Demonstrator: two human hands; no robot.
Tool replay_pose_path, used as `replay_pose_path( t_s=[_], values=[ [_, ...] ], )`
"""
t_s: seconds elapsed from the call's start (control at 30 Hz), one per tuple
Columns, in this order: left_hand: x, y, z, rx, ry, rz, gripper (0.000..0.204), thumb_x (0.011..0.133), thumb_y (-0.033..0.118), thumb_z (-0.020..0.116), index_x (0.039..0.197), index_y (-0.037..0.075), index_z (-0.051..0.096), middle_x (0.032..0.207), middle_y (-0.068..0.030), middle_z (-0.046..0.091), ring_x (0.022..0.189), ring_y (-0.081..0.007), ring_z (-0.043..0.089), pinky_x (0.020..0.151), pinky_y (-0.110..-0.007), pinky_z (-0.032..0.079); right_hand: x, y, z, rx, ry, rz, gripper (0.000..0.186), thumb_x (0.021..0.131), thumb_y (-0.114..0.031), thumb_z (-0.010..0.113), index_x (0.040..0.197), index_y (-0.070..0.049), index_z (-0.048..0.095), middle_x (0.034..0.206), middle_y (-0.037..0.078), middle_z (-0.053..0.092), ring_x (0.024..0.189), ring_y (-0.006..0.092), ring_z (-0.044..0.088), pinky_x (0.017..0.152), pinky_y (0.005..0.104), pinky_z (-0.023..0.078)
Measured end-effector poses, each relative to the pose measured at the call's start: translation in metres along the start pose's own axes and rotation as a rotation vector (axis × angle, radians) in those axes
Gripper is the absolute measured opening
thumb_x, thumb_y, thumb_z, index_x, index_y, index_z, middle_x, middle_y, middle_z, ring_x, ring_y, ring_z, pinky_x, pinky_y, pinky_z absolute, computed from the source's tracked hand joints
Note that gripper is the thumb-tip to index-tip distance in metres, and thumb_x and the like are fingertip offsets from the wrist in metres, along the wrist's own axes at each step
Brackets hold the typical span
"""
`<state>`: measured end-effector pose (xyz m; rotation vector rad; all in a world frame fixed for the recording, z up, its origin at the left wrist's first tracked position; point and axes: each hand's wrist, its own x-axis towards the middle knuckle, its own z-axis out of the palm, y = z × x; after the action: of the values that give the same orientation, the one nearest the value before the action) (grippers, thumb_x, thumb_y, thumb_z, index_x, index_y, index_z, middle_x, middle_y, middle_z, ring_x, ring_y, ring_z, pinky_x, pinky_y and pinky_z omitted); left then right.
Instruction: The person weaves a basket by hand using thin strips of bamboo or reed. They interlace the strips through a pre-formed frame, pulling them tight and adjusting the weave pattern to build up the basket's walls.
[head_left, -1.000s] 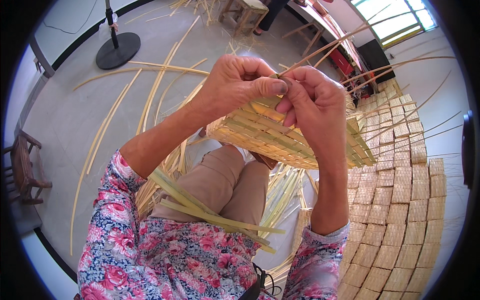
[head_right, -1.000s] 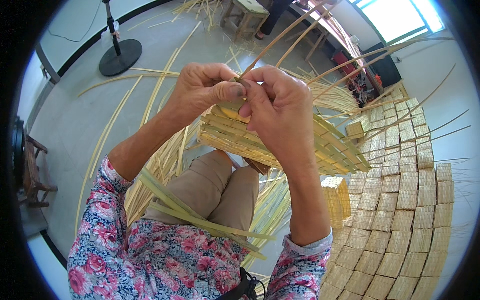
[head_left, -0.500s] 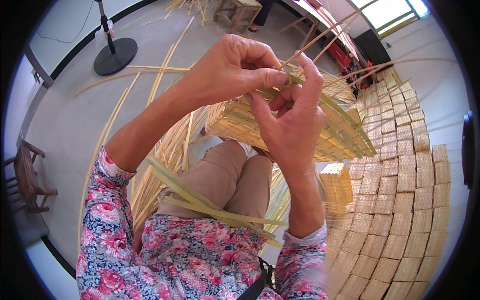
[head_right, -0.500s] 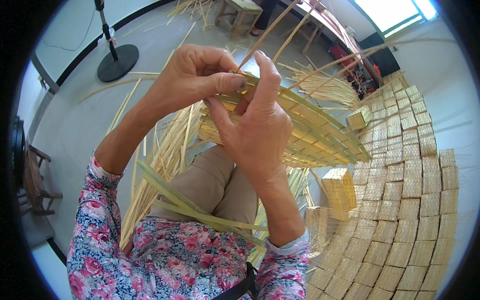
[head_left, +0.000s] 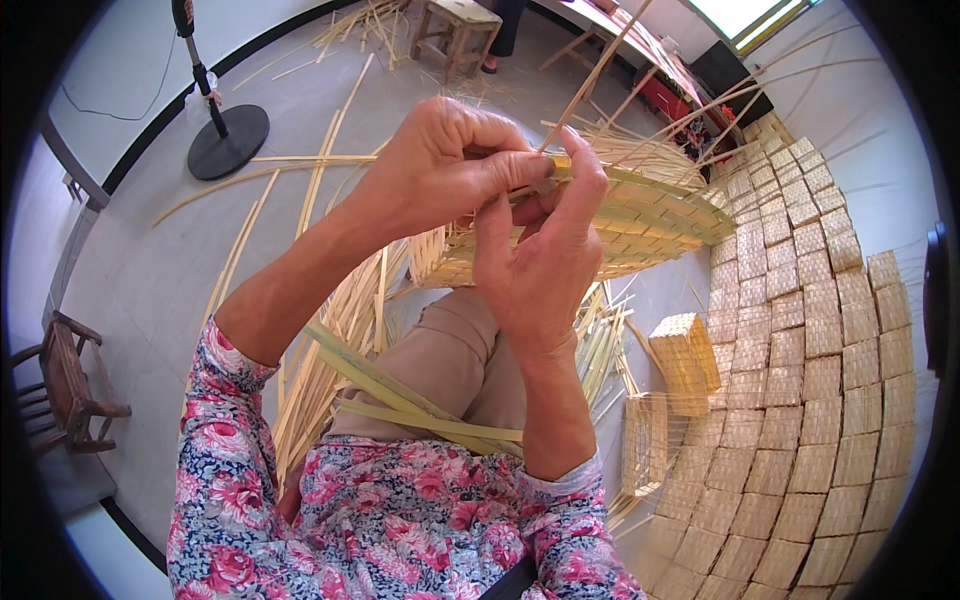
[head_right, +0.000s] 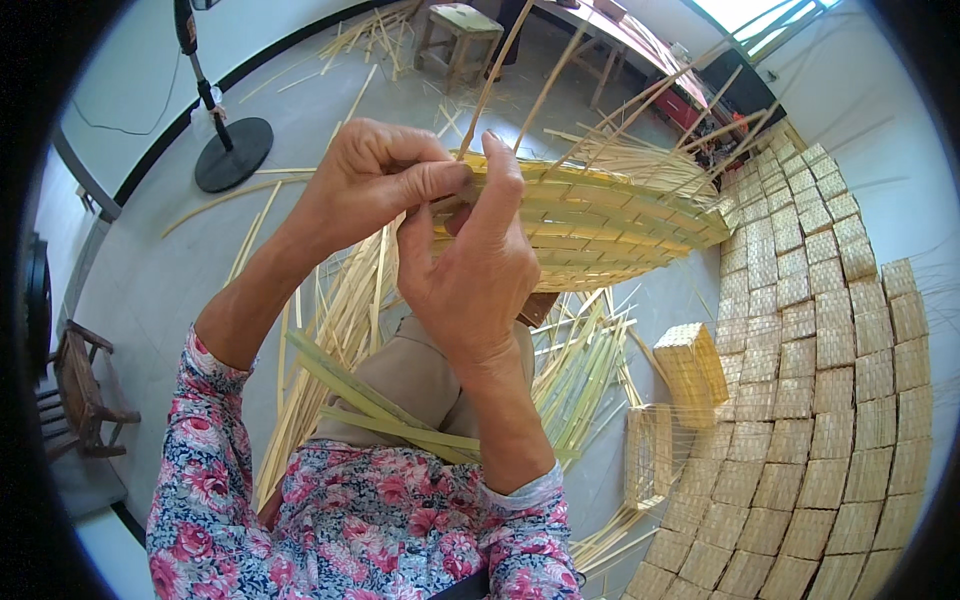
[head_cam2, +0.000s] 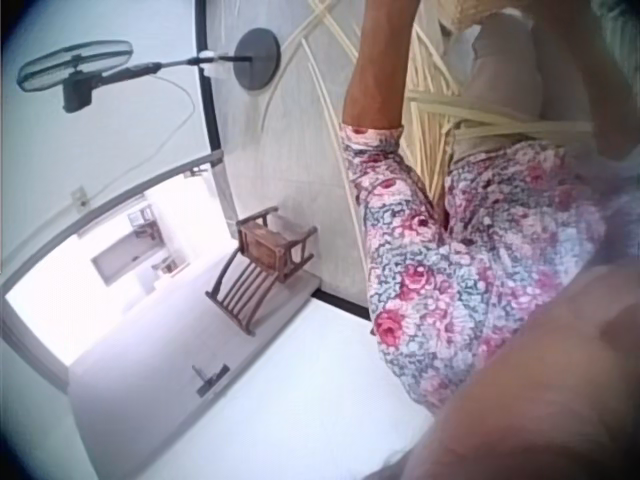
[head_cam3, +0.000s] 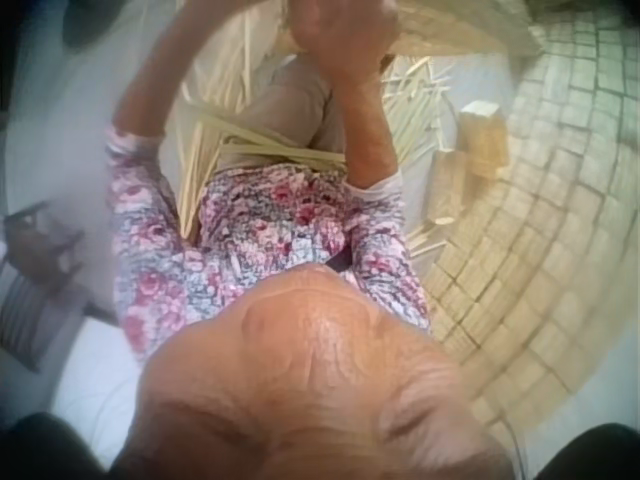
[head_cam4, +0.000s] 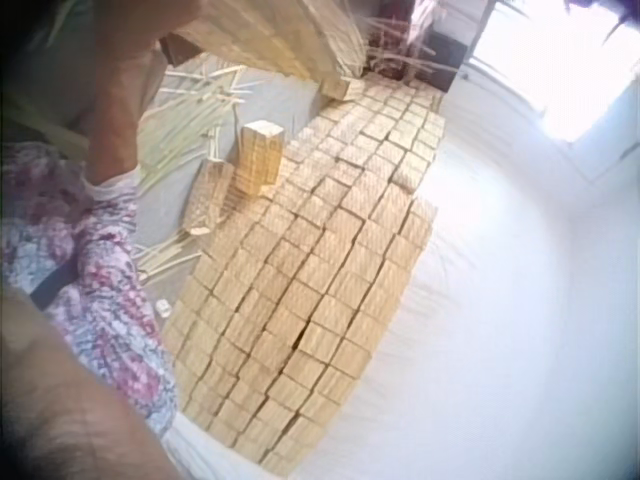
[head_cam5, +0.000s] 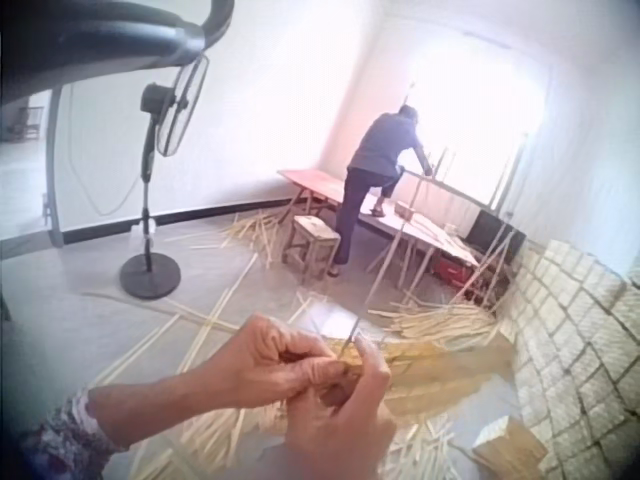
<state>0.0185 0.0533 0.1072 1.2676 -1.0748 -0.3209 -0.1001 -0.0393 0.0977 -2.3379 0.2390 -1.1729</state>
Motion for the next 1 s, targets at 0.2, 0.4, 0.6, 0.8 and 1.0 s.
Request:
replay_pose_path(
  t_s=[0.2, 0.4, 0.6, 0.8, 1.0],
  values=[
    [0.002, 0.008, 0.002, 0.007, -0.001, -0.045, 0.017, 0.095, 0.014, 0.072, 0.091, -0.002, 0.076, 0.076, -0.0002, 0.071, 0.071, -0.0036, 0.062, 0.062, -0.021, 0.052, 0.002, 0.003, 0.001, 0.004, 0.018, -0.027, 0.066, 0.084, -0.015, 0.075, 0.139, -0.001, 0.042, 0.082, 0.012, 0.067, 0.069, 0.0259, 0.069, 0.06, 0.0367, 0.054],
    [-0.001, 0.02, 0.002, 0.051, -0.013, -0.073, 0.018, 0.094, 0.015, 0.073, 0.092, -0.001, 0.077, 0.076, -0.0006, 0.071, 0.071, -0.0035, 0.062, 0.062, -0.021, 0.051, 0.003, 0.006, 0.003, -0.027, 0.047, -0.104, 0.055, 0.09, -0.012, 0.067, 0.136, -0.001, 0.04, 0.068, 0.005, 0.063, 0.06, 0.0156, 0.064, 0.056, 0.0277, 0.049],
    [0.003, 0.01, 0.0, 0.014, -0.006, -0.079, 0.019, 0.094, 0.018, 0.073, 0.092, -0.001, 0.077, 0.076, -0.0016, 0.071, 0.07, -0.0044, 0.062, 0.063, -0.021, 0.051, -0.001, 0.011, 0.009, 0.055, 0.056, -0.128, 0.048, 0.095, -0.008, 0.055, 0.139, 0.001, 0.036, 0.074, 0.011, 0.066, 0.067, 0.0166, 0.067, 0.059, 0.0265, 0.049],
    [0.006, 0.006, 0.0, 0.011, 0.005, -0.088, 0.021, 0.096, 0.019, 0.071, 0.093, -0.001, 0.076, 0.078, -0.0032, 0.072, 0.071, -0.0068, 0.065, 0.064, -0.022, 0.054, -0.005, 0.006, 0.005, 0.133, 0.06, -0.077, 0.047, 0.096, -0.004, 0.045, 0.142, 0.003, 0.034, 0.073, 0.012, 0.06, 0.063, 0.0159, 0.057, 0.057, 0.0292, 0.043],
    [0.011, 0.004, 0.005, 0.016, 0.015, -0.051, 0.021, 0.096, 0.018, 0.071, 0.094, -0.002, 0.075, 0.079, -0.0042, 0.072, 0.073, -0.0072, 0.067, 0.065, -0.022, 0.055, -0.005, 0.017, 0.008, 0.174, 0.133, -0.12, 0.046, 0.095, -0.001, 0.042, 0.141, 0.004, 0.035, 0.072, 0.01, 0.053, 0.063, 0.0141, 0.05, 0.057, 0.0293, 0.039]
  ],
)
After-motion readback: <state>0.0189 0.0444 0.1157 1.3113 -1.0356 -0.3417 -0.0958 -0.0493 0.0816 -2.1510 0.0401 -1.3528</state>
